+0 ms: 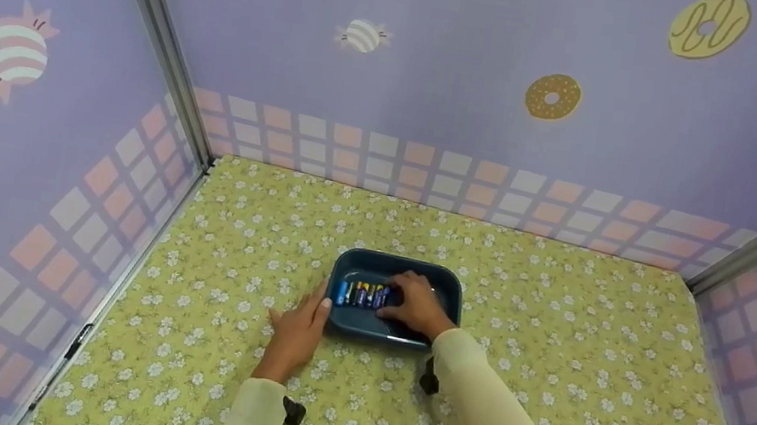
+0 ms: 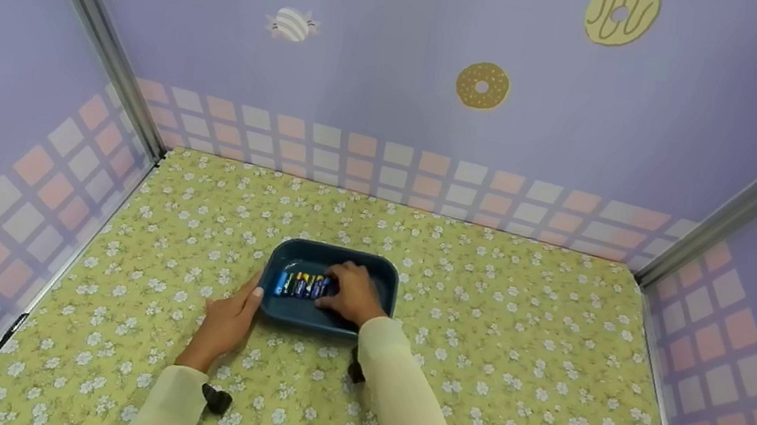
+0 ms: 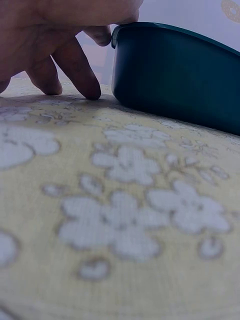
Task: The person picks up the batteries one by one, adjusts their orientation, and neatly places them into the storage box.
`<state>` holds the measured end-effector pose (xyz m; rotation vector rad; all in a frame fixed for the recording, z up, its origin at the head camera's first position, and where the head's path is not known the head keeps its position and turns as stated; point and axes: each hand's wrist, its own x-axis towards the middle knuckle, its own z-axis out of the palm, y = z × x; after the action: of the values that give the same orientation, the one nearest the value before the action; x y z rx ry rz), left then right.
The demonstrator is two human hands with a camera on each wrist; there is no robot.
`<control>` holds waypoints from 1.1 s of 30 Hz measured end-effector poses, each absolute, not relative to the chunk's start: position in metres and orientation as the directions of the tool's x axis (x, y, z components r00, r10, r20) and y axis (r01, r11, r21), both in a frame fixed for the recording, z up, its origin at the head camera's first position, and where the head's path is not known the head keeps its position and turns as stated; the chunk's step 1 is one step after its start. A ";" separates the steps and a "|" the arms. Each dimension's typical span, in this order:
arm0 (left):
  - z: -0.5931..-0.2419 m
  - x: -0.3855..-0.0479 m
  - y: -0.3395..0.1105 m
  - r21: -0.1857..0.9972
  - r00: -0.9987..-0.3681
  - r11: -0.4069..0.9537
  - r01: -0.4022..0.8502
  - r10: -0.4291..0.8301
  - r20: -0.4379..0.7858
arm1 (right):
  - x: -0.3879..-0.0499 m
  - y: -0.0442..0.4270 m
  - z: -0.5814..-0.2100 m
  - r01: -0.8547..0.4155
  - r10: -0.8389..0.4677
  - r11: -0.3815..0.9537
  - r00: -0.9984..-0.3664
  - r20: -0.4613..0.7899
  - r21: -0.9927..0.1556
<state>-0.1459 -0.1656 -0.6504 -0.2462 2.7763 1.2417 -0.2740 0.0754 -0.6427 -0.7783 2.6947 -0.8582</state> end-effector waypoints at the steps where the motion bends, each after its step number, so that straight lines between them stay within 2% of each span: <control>1: -0.651 -0.146 -0.165 0.732 -0.983 0.656 -0.183 -0.111 -0.146 | -0.274 0.076 -0.642 -0.424 -0.546 0.690 -0.837 -0.037 -0.587; 13: -0.650 -0.147 -0.165 0.744 -0.986 0.647 -0.166 -0.104 -0.129 | -0.274 0.091 -0.622 -0.462 -0.562 0.651 -0.827 0.027 -0.603; 20: -0.651 -0.148 -0.166 0.750 -0.986 0.641 -0.165 -0.107 -0.125 | -0.271 0.109 -0.599 -0.496 -0.560 0.577 -0.818 0.126 -0.649; 33: -0.651 -0.147 -0.166 0.752 -0.984 0.636 -0.176 -0.119 -0.130 | -0.257 0.161 -0.560 -0.524 -0.455 0.545 -0.841 0.294 -0.655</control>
<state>-0.1465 -0.1660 -0.6513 -0.2509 2.7794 1.2882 -0.2571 0.1610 -0.5603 -0.9011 2.8384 -1.2529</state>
